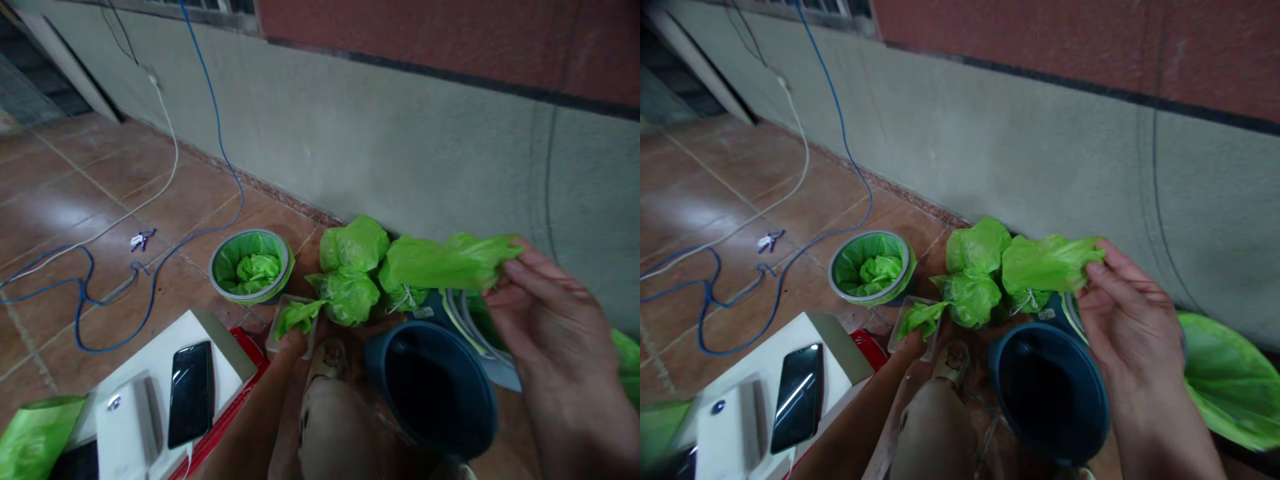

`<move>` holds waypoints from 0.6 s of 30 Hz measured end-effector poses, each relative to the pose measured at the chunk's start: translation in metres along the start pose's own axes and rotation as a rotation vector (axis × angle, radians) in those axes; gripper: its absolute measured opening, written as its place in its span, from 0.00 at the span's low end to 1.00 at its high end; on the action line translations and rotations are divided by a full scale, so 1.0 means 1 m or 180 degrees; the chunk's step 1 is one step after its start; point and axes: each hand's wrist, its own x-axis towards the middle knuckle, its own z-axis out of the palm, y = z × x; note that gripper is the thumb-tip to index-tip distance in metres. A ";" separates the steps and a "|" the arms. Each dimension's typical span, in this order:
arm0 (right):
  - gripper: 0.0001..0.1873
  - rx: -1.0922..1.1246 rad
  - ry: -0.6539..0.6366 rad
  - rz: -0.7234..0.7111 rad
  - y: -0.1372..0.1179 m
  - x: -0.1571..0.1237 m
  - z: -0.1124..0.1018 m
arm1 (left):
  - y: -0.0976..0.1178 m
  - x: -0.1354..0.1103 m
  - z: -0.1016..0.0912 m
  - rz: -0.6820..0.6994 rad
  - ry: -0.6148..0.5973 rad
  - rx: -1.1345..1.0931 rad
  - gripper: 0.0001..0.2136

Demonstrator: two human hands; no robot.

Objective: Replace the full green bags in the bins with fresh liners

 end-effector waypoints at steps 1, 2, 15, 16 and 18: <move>0.16 -0.0069 -0.0002 -0.0022 -0.007 -0.005 -0.007 | 0.013 -0.005 -0.007 0.0045 -0.0015 0.0038 0.08; 0.17 -0.0118 -0.0015 -0.0064 -0.014 -0.011 -0.014 | 0.028 -0.012 -0.015 0.0137 -0.0037 0.0095 0.07; 0.21 -0.0670 -0.0609 -0.0401 -0.135 -0.109 -0.084 | 0.282 -0.266 -0.082 0.3784 -0.1398 -0.1098 0.22; 0.21 -0.0723 -0.0554 -0.0490 -0.141 -0.117 -0.093 | 0.284 -0.280 -0.075 0.3773 -0.1455 -0.0981 0.17; 0.20 -0.0857 -0.0380 -0.0665 -0.153 -0.132 -0.115 | 0.282 -0.298 -0.061 0.3755 -0.1335 -0.0683 0.08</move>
